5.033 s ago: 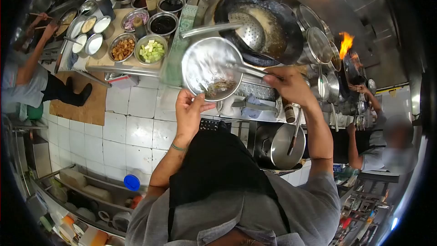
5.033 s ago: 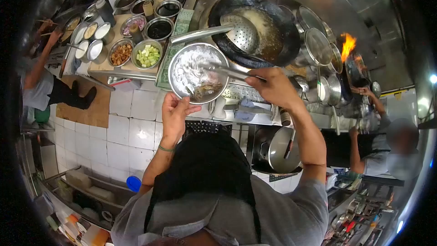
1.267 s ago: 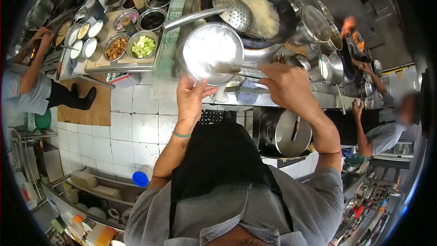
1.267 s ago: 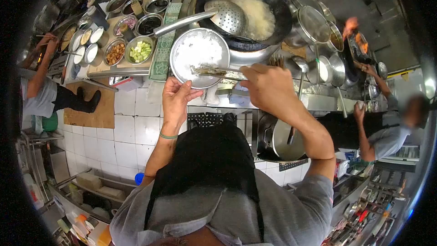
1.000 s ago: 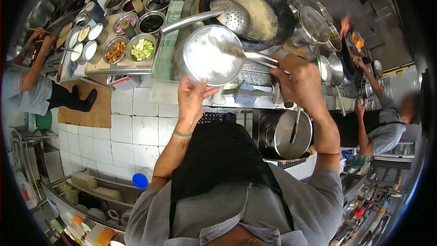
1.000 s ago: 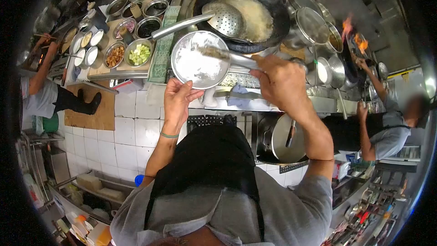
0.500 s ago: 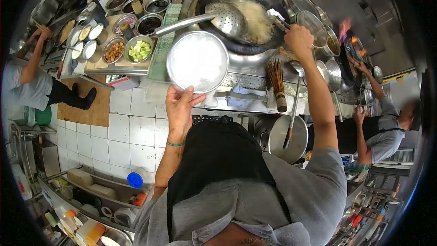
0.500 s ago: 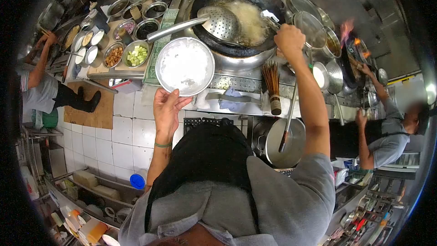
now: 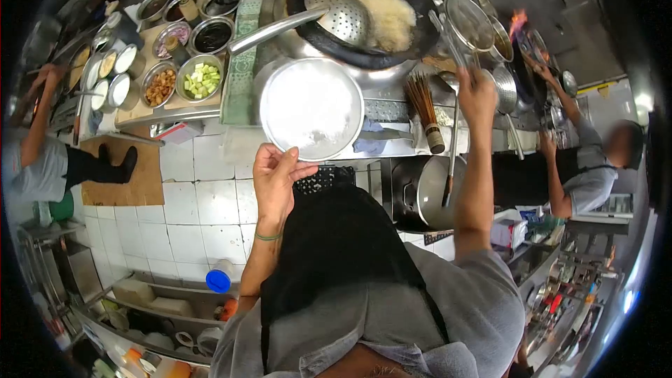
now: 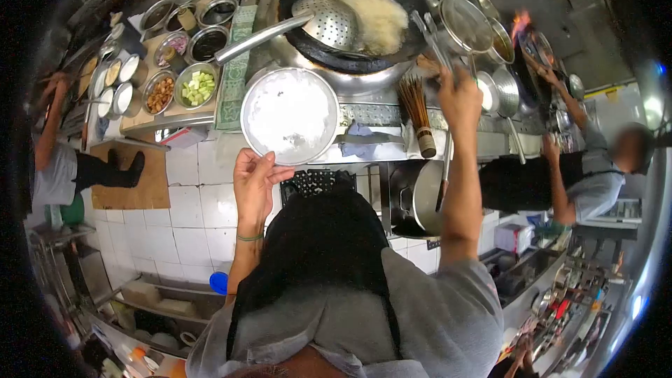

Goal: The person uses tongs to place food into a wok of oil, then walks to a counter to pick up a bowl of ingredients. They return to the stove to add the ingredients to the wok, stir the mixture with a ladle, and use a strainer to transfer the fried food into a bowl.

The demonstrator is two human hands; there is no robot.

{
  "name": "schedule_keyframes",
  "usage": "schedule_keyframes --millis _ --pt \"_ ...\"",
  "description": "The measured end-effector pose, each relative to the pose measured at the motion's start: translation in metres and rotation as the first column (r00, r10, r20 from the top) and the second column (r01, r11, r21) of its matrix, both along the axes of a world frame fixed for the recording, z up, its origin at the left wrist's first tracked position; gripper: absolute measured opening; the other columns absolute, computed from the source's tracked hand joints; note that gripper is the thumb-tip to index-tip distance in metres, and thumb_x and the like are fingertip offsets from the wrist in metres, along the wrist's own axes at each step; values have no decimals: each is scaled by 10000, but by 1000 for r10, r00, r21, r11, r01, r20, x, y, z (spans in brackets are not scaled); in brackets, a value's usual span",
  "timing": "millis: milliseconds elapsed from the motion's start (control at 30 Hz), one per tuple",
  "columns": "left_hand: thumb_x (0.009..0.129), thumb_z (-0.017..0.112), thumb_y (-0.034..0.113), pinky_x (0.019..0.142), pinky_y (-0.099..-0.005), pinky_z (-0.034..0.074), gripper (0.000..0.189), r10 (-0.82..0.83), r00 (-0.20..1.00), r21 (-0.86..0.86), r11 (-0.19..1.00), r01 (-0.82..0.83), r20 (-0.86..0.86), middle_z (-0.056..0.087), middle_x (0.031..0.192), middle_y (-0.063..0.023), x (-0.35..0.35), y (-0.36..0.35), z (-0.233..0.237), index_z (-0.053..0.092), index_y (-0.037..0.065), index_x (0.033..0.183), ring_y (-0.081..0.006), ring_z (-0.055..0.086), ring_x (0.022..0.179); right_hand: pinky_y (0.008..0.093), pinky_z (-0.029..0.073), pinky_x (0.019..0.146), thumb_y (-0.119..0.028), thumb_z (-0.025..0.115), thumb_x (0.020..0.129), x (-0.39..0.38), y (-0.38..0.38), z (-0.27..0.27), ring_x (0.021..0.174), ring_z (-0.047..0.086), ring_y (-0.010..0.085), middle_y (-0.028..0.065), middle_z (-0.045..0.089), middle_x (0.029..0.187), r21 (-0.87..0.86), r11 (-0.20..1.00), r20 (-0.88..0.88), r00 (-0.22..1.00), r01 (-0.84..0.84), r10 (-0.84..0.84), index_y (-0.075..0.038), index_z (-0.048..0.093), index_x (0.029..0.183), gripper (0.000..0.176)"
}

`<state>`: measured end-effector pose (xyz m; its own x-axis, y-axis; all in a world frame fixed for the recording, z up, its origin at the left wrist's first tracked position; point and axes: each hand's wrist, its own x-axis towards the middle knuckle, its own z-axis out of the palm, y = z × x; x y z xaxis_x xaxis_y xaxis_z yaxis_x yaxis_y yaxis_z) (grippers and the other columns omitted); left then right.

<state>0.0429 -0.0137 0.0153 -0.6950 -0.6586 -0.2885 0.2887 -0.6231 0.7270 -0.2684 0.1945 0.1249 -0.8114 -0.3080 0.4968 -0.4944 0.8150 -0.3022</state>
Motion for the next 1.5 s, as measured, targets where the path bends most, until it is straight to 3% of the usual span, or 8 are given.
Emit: schedule_keyframes --millis 67,200,267,467,800,1167,1400,1500 --pt "930 626 38 609 -384 637 183 -66 998 32 997 66 18 607 836 -101 1 -3 0 446 33 894 -258 702 676 329 469 553 -352 560 975 28 32 -25 592 626 216 113 658 687 -283 959 210 974 -20 82 -4 690 964 371" --pt "931 617 42 562 -374 623 154 -190 979 21 982 189 69 623 800 -98 -11 -2 -10 466 57 903 -251 698 632 249 280 384 -422 533 995 119 54 -42 422 370 64 1 533 642 -649 637 679 694 416 238 -59 601 852 396" --pt "927 629 52 543 -366 623 159 -262 962 15 965 261 83 623 782 -100 -20 0 -11 471 53 911 -239 692 605 249 255 360 -429 525 998 146 69 -61 408 370 73 18 534 654 -712 449 699 602 539 386 -62 570 899 383" --pt "912 649 66 532 -337 611 183 -425 892 -84 894 440 152 604 835 -102 -29 8 -29 479 24 965 -202 662 579 236 271 363 -429 491 1009 180 104 -70 406 377 88 52 558 712 -746 325 650 529 582 545 -105 569 986 334" --pt "908 664 96 480 -278 559 209 -541 759 -208 747 631 362 623 792 -86 -48 108 -45 478 58 995 -158 619 531 203 240 347 -455 431 1032 249 198 -53 421 347 41 -3 493 726 -817 208 566 683 537 461 -99 532 966 376" --pt "876 625 34 483 -302 581 181 -845 61 -103 7 995 532 604 797 -114 -20 393 -117 494 -4 994 -213 654 569 228 326 474 -359 473 1035 404 397 -89 542 395 35 -49 493 665 -835 16 548 831 550 95 -57 612 987 335" --pt "895 627 52 553 -332 600 205 -746 -570 29 -598 801 345 632 857 -143 71 597 -96 507 -51 1026 -224 672 631 224 436 622 -284 510 1028 501 476 -116 720 515 57 -5 568 772 -867 -167 494 853 469 -172 34 589 1174 359" --pt "920 627 92 679 -344 604 223 -745 -628 -204 -666 718 223 645 921 -141 115 659 -110 504 -38 1053 -229 689 786 191 325 481 -272 466 1049 536 488 -106 576 409 23 -33 500 707 -869 -123 490 802 479 -341 3 569 1221 340"
